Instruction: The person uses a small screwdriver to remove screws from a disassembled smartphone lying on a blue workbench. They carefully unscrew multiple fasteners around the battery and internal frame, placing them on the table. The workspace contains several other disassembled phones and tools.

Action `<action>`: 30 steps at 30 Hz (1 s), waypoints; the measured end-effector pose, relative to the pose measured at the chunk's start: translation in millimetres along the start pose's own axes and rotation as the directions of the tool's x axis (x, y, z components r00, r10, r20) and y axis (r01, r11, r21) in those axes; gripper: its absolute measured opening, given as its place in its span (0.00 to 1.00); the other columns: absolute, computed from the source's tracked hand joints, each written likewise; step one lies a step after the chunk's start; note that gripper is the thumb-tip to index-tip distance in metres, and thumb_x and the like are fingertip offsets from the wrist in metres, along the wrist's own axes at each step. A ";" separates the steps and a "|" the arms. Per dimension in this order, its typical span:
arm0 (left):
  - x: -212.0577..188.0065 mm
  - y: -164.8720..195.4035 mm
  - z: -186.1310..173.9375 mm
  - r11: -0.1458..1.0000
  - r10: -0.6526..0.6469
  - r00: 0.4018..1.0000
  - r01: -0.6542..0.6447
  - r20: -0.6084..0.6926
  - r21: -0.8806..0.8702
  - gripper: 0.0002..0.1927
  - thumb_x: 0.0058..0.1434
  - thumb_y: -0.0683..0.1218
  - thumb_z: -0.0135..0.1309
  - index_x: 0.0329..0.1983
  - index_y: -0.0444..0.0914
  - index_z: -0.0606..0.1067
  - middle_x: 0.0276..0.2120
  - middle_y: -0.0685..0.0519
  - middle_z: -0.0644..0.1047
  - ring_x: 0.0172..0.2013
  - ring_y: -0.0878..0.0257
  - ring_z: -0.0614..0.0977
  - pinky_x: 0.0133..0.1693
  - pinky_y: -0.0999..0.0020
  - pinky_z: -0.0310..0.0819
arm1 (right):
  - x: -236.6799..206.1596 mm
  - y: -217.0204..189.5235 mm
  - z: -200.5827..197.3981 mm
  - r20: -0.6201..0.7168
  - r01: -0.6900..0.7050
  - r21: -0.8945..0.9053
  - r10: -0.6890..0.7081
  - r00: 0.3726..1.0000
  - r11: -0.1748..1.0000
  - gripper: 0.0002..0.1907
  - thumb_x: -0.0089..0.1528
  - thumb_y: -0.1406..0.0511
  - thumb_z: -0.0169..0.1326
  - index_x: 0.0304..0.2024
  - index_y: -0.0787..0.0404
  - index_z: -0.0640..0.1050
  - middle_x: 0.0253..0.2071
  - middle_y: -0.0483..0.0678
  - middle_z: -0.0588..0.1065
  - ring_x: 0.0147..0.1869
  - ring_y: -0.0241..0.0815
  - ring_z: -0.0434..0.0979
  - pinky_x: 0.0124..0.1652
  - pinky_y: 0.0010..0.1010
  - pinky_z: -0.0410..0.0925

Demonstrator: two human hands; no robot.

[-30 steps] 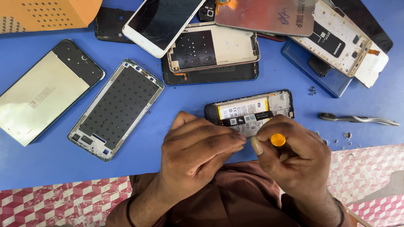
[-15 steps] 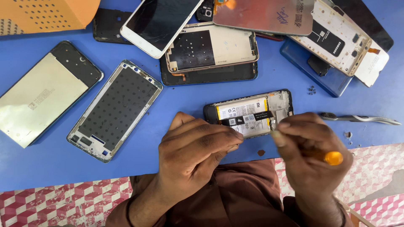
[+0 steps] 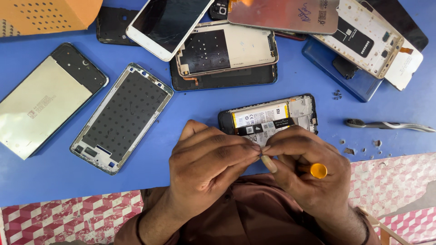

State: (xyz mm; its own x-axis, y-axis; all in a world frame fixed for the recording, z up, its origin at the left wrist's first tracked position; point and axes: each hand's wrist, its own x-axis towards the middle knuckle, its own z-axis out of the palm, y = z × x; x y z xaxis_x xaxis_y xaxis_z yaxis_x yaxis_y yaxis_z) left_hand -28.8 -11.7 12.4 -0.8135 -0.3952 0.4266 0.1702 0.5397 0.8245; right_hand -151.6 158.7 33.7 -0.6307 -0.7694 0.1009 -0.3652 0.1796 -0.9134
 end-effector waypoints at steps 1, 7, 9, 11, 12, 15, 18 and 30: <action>-0.5 -0.1 -0.2 1.000 -0.001 1.000 0.001 0.004 0.004 0.09 0.61 0.45 0.68 0.44 0.44 0.81 0.42 0.63 0.84 0.37 0.72 0.84 0.43 0.72 0.65 | -0.8 1.6 0.4 0.000 0.003 0.017 -0.003 1.000 1.000 0.11 0.58 0.74 0.64 0.42 0.65 0.78 0.41 0.51 0.79 0.29 0.26 0.66 0.29 0.19 0.61; -2.4 -2.0 -0.1 1.000 0.012 1.000 -0.012 -0.001 0.003 0.10 0.62 0.45 0.68 0.45 0.45 0.81 0.42 0.63 0.84 0.38 0.73 0.84 0.43 0.72 0.65 | -9.1 9.6 2.1 0.006 -0.126 0.199 0.127 0.992 0.972 0.11 0.56 0.77 0.63 0.42 0.68 0.79 0.44 0.54 0.78 0.28 0.24 0.64 0.28 0.16 0.60; -3.0 -2.6 0.8 1.000 0.019 1.000 -0.019 -0.007 0.002 0.10 0.62 0.45 0.67 0.46 0.45 0.81 0.42 0.64 0.84 0.38 0.73 0.84 0.43 0.72 0.64 | -10.7 11.6 2.5 0.013 -0.149 0.247 0.151 0.988 0.958 0.11 0.57 0.78 0.63 0.41 0.69 0.79 0.44 0.54 0.78 0.29 0.23 0.64 0.29 0.16 0.60; -3.9 -2.8 1.1 1.000 0.020 1.000 -0.020 -0.001 -0.001 0.10 0.63 0.45 0.67 0.46 0.45 0.81 0.43 0.64 0.84 0.39 0.74 0.85 0.43 0.72 0.64 | -11.4 13.1 2.4 0.016 -0.169 0.288 0.172 0.985 0.942 0.10 0.58 0.78 0.62 0.41 0.69 0.79 0.44 0.55 0.77 0.30 0.24 0.64 0.30 0.16 0.61; -4.0 -2.9 1.2 1.000 0.020 1.000 -0.020 0.001 -0.002 0.10 0.63 0.45 0.67 0.46 0.45 0.81 0.43 0.64 0.84 0.39 0.74 0.85 0.43 0.72 0.63 | -11.4 13.7 2.2 0.017 -0.176 0.307 0.180 0.984 0.935 0.10 0.58 0.78 0.62 0.41 0.69 0.79 0.44 0.55 0.78 0.30 0.24 0.65 0.30 0.16 0.62; -4.8 -3.0 0.0 1.000 0.023 1.000 -0.023 0.009 -0.007 0.10 0.64 0.45 0.67 0.47 0.46 0.80 0.43 0.64 0.84 0.39 0.74 0.84 0.43 0.71 0.63 | -11.3 14.3 0.9 0.026 -0.144 0.274 0.142 0.989 0.951 0.08 0.60 0.77 0.63 0.41 0.68 0.79 0.43 0.54 0.78 0.37 0.28 0.72 0.36 0.18 0.67; -4.4 -3.1 0.3 1.000 0.028 1.000 -0.028 0.012 -0.014 0.10 0.64 0.44 0.67 0.47 0.46 0.80 0.43 0.64 0.84 0.39 0.74 0.84 0.43 0.71 0.63 | -10.6 14.6 0.4 0.029 -0.109 0.238 0.105 0.994 0.965 0.08 0.60 0.76 0.63 0.40 0.68 0.79 0.42 0.53 0.78 0.42 0.33 0.76 0.40 0.20 0.70; -2.3 -1.0 -0.4 0.999 0.038 0.999 -0.037 0.015 -0.021 0.09 0.63 0.45 0.66 0.45 0.45 0.80 0.38 0.63 0.84 0.37 0.73 0.84 0.41 0.69 0.60 | -8.7 13.0 -1.2 0.032 -0.121 0.235 0.116 0.993 0.965 0.06 0.58 0.77 0.63 0.37 0.68 0.80 0.38 0.54 0.80 0.43 0.38 0.80 0.41 0.23 0.73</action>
State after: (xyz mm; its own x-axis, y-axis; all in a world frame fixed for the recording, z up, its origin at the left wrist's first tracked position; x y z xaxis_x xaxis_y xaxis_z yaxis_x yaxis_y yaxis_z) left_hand -26.9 -11.6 10.7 -0.8147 -0.3634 0.4518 0.2123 0.5382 0.8157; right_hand -151.7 168.5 21.5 -0.6463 -0.7628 -0.0188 -0.1155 0.1221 -0.9858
